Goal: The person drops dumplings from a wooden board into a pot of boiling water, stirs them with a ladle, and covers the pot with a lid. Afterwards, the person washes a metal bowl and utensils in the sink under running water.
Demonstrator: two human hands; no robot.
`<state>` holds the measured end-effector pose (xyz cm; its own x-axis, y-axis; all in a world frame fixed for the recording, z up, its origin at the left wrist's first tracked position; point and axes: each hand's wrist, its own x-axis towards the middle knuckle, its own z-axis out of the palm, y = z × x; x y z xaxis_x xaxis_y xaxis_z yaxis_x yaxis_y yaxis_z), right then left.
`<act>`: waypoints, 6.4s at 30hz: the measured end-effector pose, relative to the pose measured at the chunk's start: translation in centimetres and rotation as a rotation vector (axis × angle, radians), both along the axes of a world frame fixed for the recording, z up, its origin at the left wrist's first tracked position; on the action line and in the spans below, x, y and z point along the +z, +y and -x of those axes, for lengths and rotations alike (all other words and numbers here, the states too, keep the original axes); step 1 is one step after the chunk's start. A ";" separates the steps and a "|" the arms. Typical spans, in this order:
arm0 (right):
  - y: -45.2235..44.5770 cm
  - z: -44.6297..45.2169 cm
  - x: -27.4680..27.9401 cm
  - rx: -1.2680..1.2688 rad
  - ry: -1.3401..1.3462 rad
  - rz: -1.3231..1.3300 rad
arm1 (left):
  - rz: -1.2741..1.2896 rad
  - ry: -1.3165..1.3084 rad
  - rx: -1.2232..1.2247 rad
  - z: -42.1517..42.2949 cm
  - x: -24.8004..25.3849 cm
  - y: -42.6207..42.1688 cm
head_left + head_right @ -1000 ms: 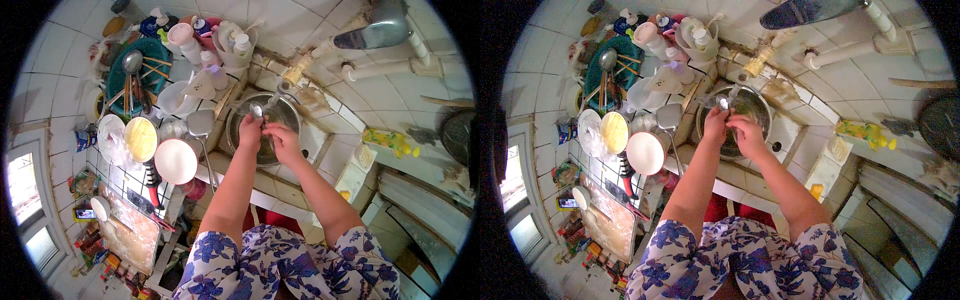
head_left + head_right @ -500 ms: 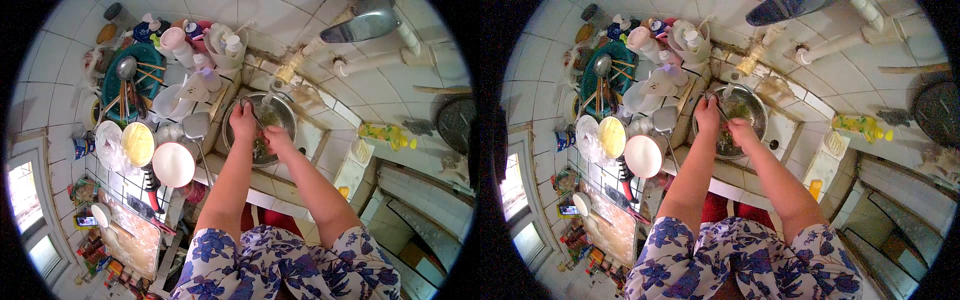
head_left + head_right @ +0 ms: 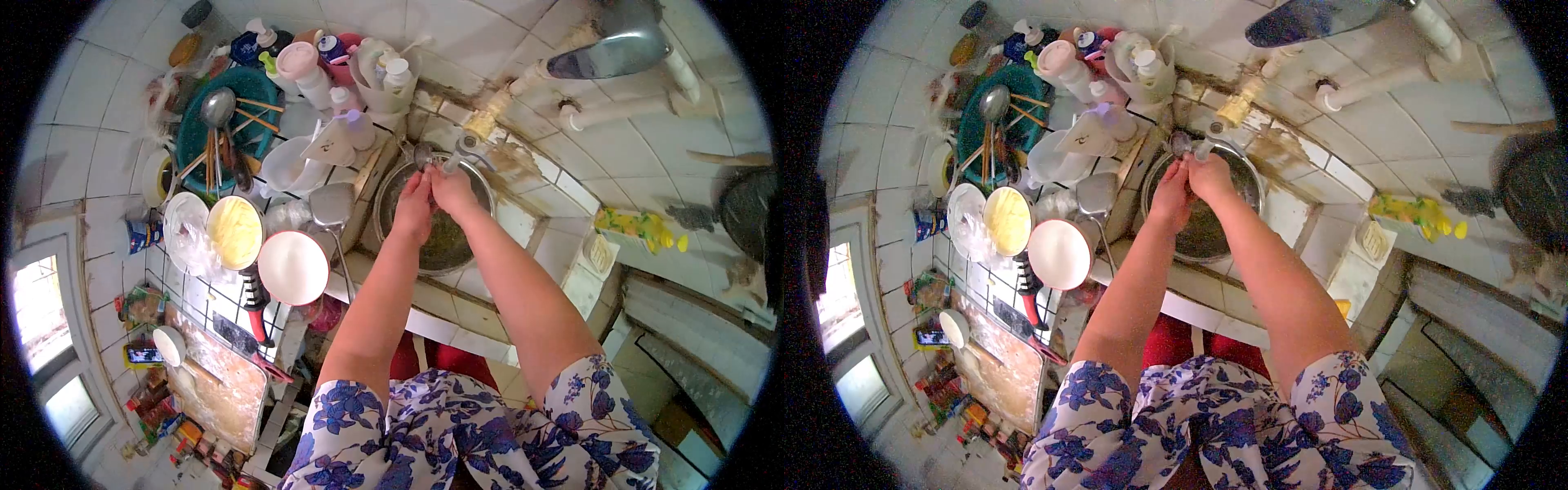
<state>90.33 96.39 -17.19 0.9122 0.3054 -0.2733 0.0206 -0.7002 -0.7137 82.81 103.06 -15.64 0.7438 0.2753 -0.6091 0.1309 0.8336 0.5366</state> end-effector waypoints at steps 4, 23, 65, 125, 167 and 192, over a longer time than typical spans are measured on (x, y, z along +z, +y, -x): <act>-1.5 3.9 -0.8 0.146 -0.129 -0.215 | 0.004 -0.037 0.058 -0.2 0.4 0.8; -7.7 6.0 2.9 0.040 -0.555 -0.037 | -0.344 -0.184 0.014 -1.8 -1.8 0.3; -4.9 1.9 5.1 0.367 -0.895 0.086 | 0.182 -0.126 0.106 3.1 -1.3 -0.2; -15.3 11.1 -8.2 0.649 -0.135 0.444 | -0.582 0.560 -0.076 12.7 -5.7 -5.7; -12.3 12.0 9.1 0.430 -0.296 0.064 | -0.202 0.303 -0.107 12.2 5.0 -0.5; -14.0 11.3 8.2 -0.374 -0.231 -0.339 | 0.421 0.257 -0.139 11.1 -12.9 -10.0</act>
